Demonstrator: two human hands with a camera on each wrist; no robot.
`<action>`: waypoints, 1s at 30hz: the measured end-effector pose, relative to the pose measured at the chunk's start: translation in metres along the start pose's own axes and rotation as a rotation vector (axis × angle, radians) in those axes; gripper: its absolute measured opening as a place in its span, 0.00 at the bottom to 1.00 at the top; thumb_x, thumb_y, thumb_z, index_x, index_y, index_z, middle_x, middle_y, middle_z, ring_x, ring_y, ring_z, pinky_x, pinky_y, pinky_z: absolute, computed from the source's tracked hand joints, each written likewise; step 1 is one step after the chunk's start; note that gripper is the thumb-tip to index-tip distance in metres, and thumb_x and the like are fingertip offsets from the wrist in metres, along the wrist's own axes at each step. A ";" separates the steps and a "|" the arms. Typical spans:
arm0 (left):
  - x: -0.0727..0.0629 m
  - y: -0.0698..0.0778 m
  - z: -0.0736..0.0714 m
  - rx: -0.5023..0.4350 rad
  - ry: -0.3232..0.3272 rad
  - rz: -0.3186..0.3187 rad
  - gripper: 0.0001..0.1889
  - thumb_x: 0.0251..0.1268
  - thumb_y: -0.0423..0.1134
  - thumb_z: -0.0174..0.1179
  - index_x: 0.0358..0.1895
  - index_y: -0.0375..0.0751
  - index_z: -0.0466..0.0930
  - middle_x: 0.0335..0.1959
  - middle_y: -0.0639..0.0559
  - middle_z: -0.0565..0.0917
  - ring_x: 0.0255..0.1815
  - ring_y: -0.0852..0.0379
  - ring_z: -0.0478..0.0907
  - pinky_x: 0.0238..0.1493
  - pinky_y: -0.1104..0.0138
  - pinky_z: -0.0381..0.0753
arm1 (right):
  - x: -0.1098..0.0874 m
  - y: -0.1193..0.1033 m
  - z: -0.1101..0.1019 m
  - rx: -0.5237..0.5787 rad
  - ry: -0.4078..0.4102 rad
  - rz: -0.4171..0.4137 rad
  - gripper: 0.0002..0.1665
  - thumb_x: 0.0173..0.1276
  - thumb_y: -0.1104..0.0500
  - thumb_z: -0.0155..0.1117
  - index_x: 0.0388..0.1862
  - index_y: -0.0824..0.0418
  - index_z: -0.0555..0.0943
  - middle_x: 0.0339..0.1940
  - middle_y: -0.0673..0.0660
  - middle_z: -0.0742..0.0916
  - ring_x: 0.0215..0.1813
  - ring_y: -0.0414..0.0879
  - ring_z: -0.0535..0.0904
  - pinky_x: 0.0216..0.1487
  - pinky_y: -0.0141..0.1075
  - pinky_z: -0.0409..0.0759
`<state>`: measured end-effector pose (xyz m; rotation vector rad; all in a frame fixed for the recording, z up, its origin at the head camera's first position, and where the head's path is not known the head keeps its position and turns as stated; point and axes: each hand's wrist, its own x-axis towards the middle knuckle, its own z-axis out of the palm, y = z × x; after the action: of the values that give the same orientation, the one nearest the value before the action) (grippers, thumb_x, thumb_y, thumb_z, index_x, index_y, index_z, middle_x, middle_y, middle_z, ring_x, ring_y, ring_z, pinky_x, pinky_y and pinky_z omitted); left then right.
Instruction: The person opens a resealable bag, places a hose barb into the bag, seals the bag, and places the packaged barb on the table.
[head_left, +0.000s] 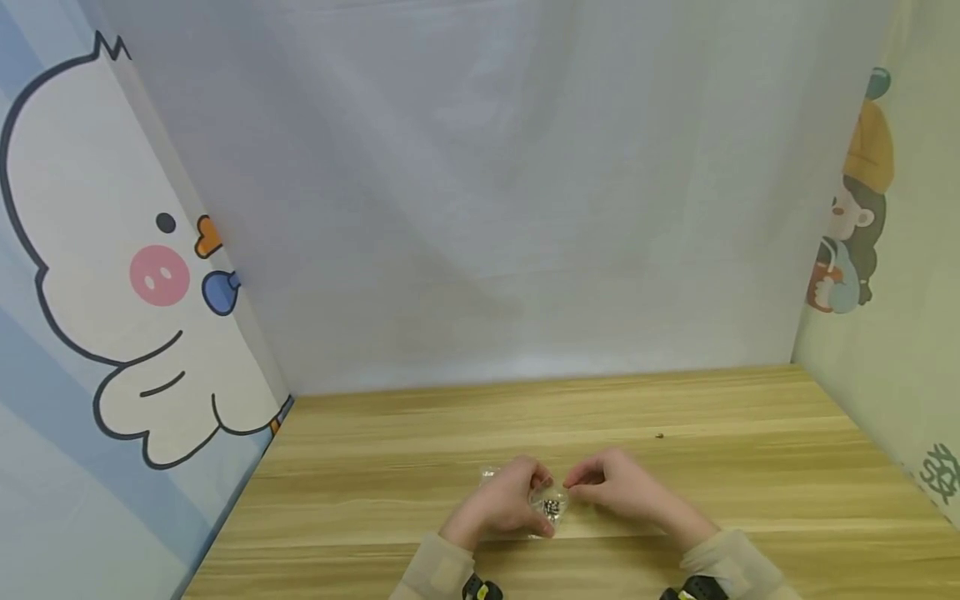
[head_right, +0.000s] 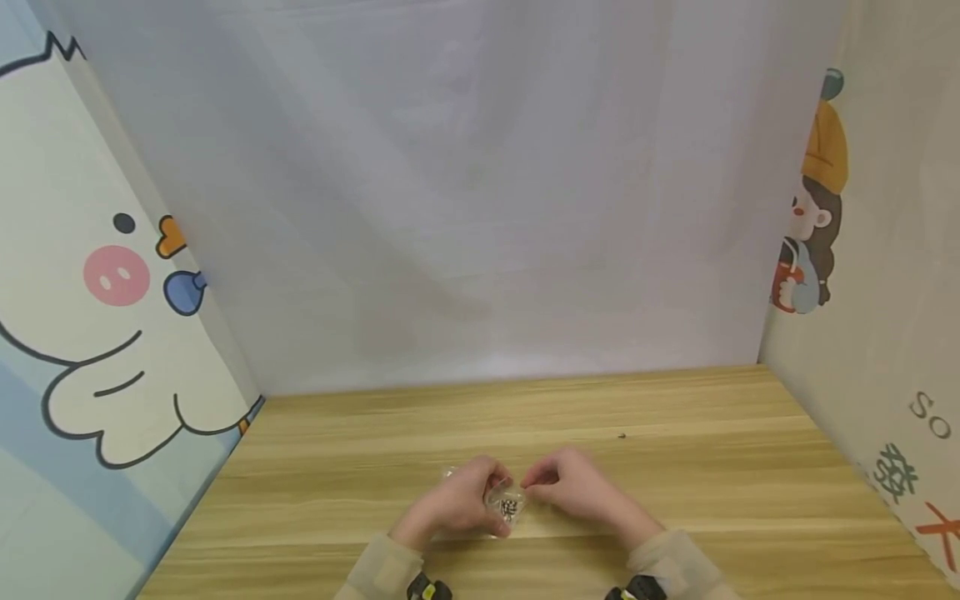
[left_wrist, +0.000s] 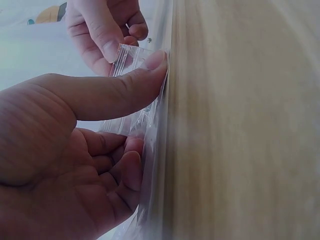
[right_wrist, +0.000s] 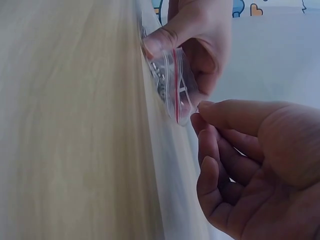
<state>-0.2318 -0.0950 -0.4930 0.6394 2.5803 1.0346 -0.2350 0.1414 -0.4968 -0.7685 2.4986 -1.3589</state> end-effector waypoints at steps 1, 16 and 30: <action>0.000 0.000 0.000 -0.003 -0.002 -0.004 0.32 0.45 0.33 0.87 0.55 0.39 0.81 0.47 0.53 0.79 0.46 0.60 0.76 0.55 0.62 0.79 | 0.001 -0.001 0.001 0.004 -0.001 -0.001 0.07 0.71 0.61 0.73 0.43 0.63 0.91 0.38 0.49 0.91 0.37 0.37 0.82 0.39 0.31 0.79; 0.000 0.002 -0.001 0.004 -0.002 -0.004 0.31 0.44 0.33 0.87 0.54 0.37 0.81 0.46 0.52 0.79 0.46 0.58 0.75 0.55 0.61 0.79 | 0.012 -0.006 0.016 0.020 0.062 -0.007 0.06 0.70 0.64 0.73 0.44 0.63 0.91 0.40 0.52 0.92 0.41 0.42 0.85 0.42 0.32 0.82; -0.001 0.002 -0.001 0.004 0.009 -0.004 0.32 0.44 0.34 0.88 0.54 0.37 0.81 0.46 0.52 0.80 0.47 0.58 0.77 0.56 0.60 0.80 | 0.011 -0.008 0.016 0.010 0.094 -0.008 0.05 0.72 0.64 0.72 0.43 0.62 0.92 0.40 0.53 0.93 0.43 0.44 0.87 0.44 0.33 0.83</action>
<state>-0.2305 -0.0948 -0.4910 0.6324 2.5904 1.0338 -0.2357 0.1206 -0.4986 -0.7300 2.5602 -1.4411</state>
